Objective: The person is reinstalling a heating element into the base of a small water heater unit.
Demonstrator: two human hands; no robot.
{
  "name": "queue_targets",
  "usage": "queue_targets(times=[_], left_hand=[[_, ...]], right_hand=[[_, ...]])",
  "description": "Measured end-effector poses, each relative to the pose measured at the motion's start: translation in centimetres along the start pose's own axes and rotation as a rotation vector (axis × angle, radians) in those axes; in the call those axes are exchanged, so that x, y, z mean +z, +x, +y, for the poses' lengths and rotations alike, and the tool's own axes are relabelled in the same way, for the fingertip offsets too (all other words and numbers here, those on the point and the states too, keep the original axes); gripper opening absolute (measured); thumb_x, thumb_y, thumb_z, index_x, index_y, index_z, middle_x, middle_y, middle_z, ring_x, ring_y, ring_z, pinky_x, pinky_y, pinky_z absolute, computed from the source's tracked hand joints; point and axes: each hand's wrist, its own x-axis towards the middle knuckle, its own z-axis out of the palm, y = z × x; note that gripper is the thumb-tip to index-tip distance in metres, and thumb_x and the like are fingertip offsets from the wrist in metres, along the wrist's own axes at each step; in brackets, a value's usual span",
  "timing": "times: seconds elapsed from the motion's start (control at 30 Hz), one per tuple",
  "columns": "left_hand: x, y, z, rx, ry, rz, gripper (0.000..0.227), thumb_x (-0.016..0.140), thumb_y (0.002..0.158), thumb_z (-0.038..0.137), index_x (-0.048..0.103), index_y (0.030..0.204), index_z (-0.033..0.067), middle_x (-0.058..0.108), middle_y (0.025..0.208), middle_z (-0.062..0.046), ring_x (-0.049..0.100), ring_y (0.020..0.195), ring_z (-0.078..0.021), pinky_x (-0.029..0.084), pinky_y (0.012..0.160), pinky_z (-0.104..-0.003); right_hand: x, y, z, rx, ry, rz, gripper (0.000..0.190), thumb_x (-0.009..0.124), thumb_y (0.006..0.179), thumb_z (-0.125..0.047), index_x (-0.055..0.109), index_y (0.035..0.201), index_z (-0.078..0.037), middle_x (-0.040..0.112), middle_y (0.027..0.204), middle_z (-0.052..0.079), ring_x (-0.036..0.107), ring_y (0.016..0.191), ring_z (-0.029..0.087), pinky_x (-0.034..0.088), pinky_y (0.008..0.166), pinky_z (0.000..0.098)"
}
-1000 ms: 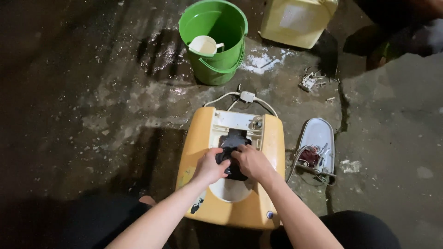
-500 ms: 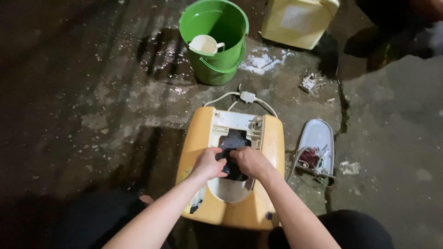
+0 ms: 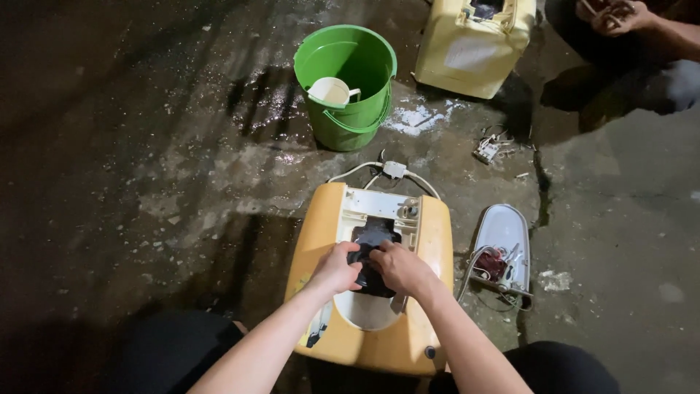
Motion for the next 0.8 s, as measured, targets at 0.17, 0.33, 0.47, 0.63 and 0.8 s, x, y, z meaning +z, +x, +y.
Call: queue_targets(times=[0.17, 0.33, 0.47, 0.63, 0.8], left_hand=[[-0.1, -0.2, 0.7, -0.003, -0.011, -0.005, 0.047, 0.062, 0.095, 0.007, 0.057, 0.142, 0.003, 0.048, 0.138, -0.03, 0.077, 0.076, -0.036, 0.069, 0.061, -0.03], [0.7, 1.0, -0.8, 0.017, 0.115, -0.019, 0.048, 0.061, 0.095, 0.016, 0.057, 0.143, 0.0112, 0.051, 0.136, -0.024, 0.078, 0.067, -0.0242, 0.068, 0.065, -0.027], [0.0, -2.3, 1.9, 0.042, 0.207, -0.039, 0.047, 0.054, 0.1, 0.018, 0.05, 0.146, 0.0109, 0.059, 0.128, -0.024, 0.078, 0.07, -0.0242, 0.068, 0.076, -0.031], [-1.1, -5.4, 4.3, 0.299, 0.834, 0.053, 0.055, 0.056, 0.104, 0.039, 0.046, 0.142, 0.0014, 0.067, 0.112, -0.033, 0.068, 0.107, -0.0533, 0.054, 0.096, -0.061], [-0.6, -1.4, -0.4, 0.493, 0.899, 0.087, 0.054, 0.076, 0.088, 0.042, 0.062, 0.125, 0.0055, 0.064, 0.117, -0.019, 0.066, 0.11, -0.0457, 0.057, 0.09, -0.059]], right_hand=[[0.1, 0.0, 0.2, -0.006, -0.007, 0.059, 0.026, 0.055, 0.097, -0.024, 0.068, 0.118, -0.018, 0.062, 0.106, 0.012, 0.07, 0.093, 0.04, 0.063, 0.08, 0.0454], [1.2, -0.1, 0.9, 0.007, 0.072, 0.127, 0.018, 0.06, 0.095, -0.026, 0.074, 0.104, -0.018, 0.064, 0.097, 0.008, 0.072, 0.081, 0.035, 0.063, 0.072, 0.0403], [1.7, 0.1, 1.2, 0.017, 0.102, 0.141, 0.019, 0.06, 0.094, -0.029, 0.074, 0.102, -0.019, 0.064, 0.096, 0.01, 0.072, 0.081, 0.038, 0.064, 0.07, 0.0431], [1.6, -0.2, 0.5, 0.038, 0.049, 0.171, 0.023, 0.055, 0.093, -0.028, 0.073, 0.105, -0.019, 0.064, 0.099, 0.011, 0.072, 0.079, 0.039, 0.064, 0.07, 0.0463], [2.6, 0.1, 1.3, -0.017, -0.016, 0.153, 0.027, 0.054, 0.093, -0.025, 0.07, 0.114, -0.02, 0.062, 0.1, 0.01, 0.072, 0.081, 0.039, 0.064, 0.068, 0.0469]])
